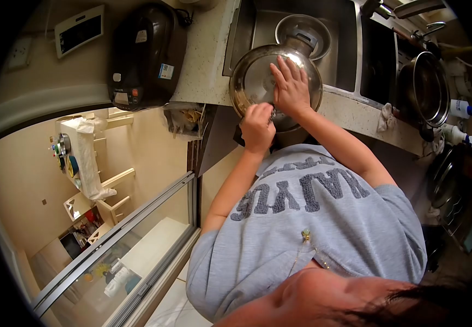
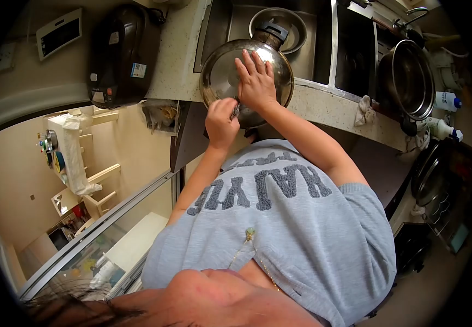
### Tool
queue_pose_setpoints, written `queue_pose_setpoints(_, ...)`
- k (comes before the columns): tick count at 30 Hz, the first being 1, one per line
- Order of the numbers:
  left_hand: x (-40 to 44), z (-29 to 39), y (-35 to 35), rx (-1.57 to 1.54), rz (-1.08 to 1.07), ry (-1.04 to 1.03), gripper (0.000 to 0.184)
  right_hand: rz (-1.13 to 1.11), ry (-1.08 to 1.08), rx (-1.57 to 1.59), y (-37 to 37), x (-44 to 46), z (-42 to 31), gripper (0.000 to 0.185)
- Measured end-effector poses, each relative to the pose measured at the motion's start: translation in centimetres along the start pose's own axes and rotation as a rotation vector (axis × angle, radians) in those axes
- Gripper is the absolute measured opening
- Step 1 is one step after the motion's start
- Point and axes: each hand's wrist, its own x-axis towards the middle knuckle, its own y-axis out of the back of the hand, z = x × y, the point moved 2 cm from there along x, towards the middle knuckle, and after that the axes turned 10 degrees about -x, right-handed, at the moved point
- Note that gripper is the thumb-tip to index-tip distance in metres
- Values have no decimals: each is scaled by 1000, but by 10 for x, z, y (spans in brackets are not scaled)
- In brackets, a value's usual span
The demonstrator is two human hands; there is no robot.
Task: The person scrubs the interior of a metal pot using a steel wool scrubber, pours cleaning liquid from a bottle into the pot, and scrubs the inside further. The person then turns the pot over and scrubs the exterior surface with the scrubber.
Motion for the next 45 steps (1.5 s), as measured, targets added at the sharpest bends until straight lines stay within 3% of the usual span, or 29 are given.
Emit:
queue_pose_setpoints(3, 22, -15, 9, 74, 45, 65, 31, -18, 12, -2, 3, -2, 1, 50)
queue_pose_setpoints(7, -3, 2, 2, 109, 4, -54, 28, -4, 13, -7, -3, -2, 1, 50)
queue_pose_setpoints(12, 31, -19, 14, 190, -68, 62, 34, -38, 18, -9, 0, -3, 1, 52)
queue_pose_setpoints(16, 7, -2, 10, 100, -41, -65, 27, -25, 20, -29, -1, -2, 0, 50)
queue_pose_setpoints(19, 32, -25, 14, 133, -26, 66, 28, -62, 13, 4, 1, -3, 1, 51)
queue_pose_setpoints(24, 2, 6, 6, 72, -2, -48, 25, -68, 12, -17, -7, -3, 2, 50)
queue_pose_setpoints(27, 22, -11, 10, 132, -47, 29, 26, -57, 22, -10, -1, -3, 2, 50)
queue_pose_setpoints(29, 25, -24, 13, 135, 40, 4, 26, -50, 17, -6, -2, -4, 1, 50)
queue_pose_setpoints(33, 2, 3, -2, 13, -40, -76, 28, -13, 8, 15, -2, 3, 3, 48)
queue_pose_setpoints(37, 1, -7, 11, -60, -105, -8, 29, -41, 64, 51, -4, -3, 10, 45)
queue_pose_setpoints(41, 11, 3, 3, -100, -166, -150, 30, -1, 129, 54, 0, -2, 13, 40)
queue_pose_setpoints(45, 16, -4, 8, -120, -232, -144, 30, -18, 166, 103, 4, 1, 20, 39)
